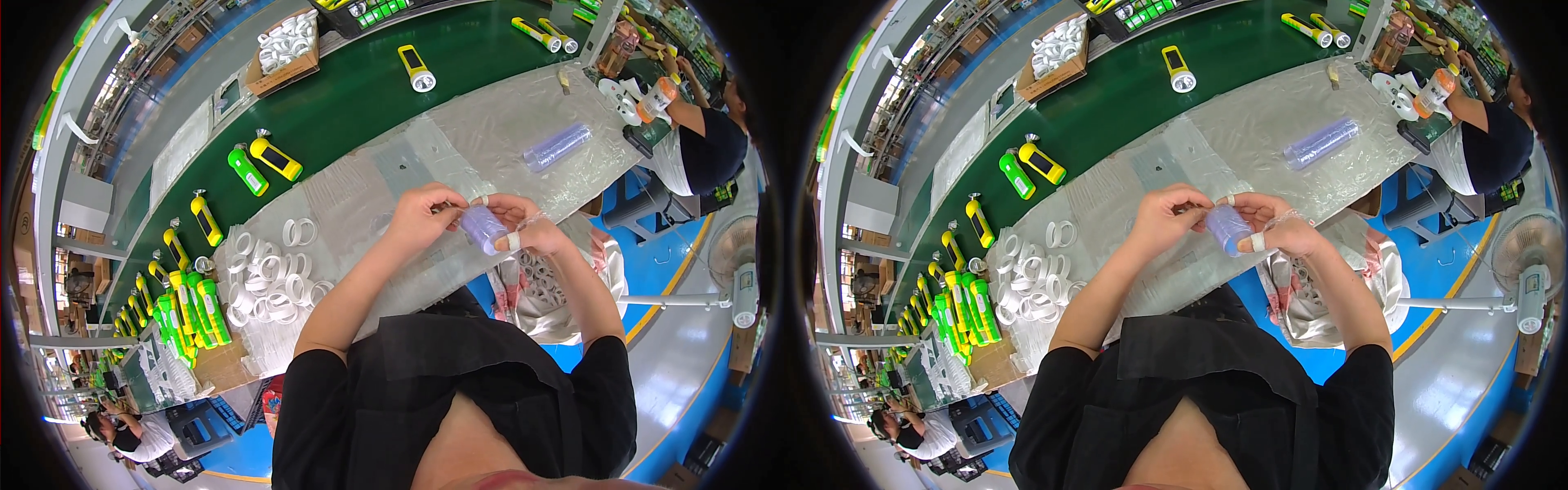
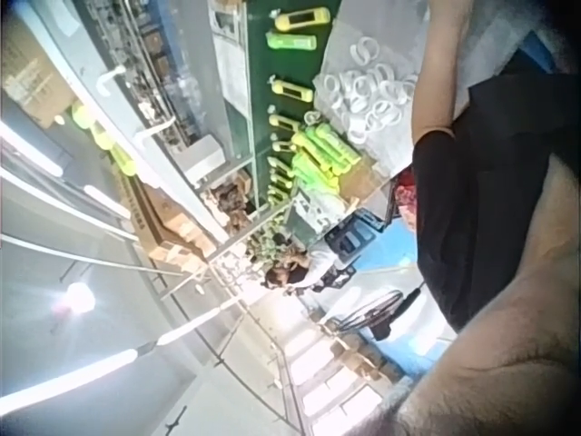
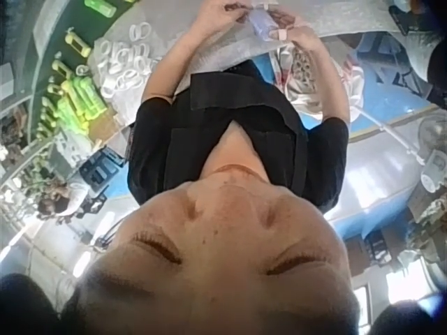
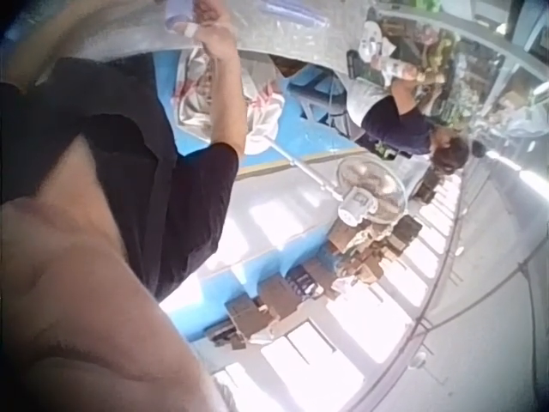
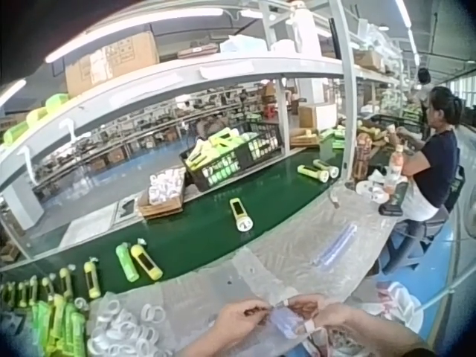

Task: Worker assembles plastic flashlights by fitting reflectors and lens caps onto the housing at an assembly line.

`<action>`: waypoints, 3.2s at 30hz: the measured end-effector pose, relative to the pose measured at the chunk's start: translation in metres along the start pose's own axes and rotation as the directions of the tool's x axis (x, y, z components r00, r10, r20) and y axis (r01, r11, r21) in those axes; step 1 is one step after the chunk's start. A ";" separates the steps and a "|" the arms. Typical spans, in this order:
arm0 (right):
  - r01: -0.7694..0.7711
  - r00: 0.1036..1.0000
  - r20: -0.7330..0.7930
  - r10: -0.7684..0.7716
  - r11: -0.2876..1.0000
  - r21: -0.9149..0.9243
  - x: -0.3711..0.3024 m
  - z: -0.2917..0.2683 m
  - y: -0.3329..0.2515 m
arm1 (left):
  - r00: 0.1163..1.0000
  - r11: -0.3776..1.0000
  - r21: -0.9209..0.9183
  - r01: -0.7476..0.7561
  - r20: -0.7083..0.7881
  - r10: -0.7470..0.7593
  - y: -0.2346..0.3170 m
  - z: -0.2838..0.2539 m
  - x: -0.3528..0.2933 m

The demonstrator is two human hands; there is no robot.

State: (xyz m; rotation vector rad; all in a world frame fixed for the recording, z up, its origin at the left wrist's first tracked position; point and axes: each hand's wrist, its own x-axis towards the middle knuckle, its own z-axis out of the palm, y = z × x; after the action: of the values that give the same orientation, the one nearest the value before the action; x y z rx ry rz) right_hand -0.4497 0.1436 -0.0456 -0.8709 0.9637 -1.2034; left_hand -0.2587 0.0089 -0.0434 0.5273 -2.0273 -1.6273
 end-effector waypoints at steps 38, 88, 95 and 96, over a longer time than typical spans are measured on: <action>0.202 0.932 -0.025 -0.362 0.575 -0.793 0.031 0.071 0.001 | 0.959 0.980 0.177 -0.090 0.281 0.037 0.024 -0.063 -0.021; 0.279 0.737 -0.383 -0.558 0.766 -0.578 0.067 0.080 0.026 | 0.993 0.667 0.738 -0.106 0.119 0.026 0.002 -0.143 -0.075; 0.434 0.894 -0.235 -0.382 0.871 0.232 0.063 0.151 -0.002 | 0.832 0.724 0.448 -0.525 0.091 0.547 0.059 -0.061 -0.079; 0.350 0.935 -0.192 -0.299 0.862 0.367 0.059 0.165 -0.004 | 0.791 0.658 0.510 -0.554 0.078 0.606 0.057 -0.061 -0.079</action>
State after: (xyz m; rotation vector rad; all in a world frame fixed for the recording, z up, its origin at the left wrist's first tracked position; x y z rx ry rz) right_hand -0.2913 0.0914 0.0088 -0.6479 0.6473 -1.6958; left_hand -0.1587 0.0188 0.0123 0.0804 -2.2315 -0.6573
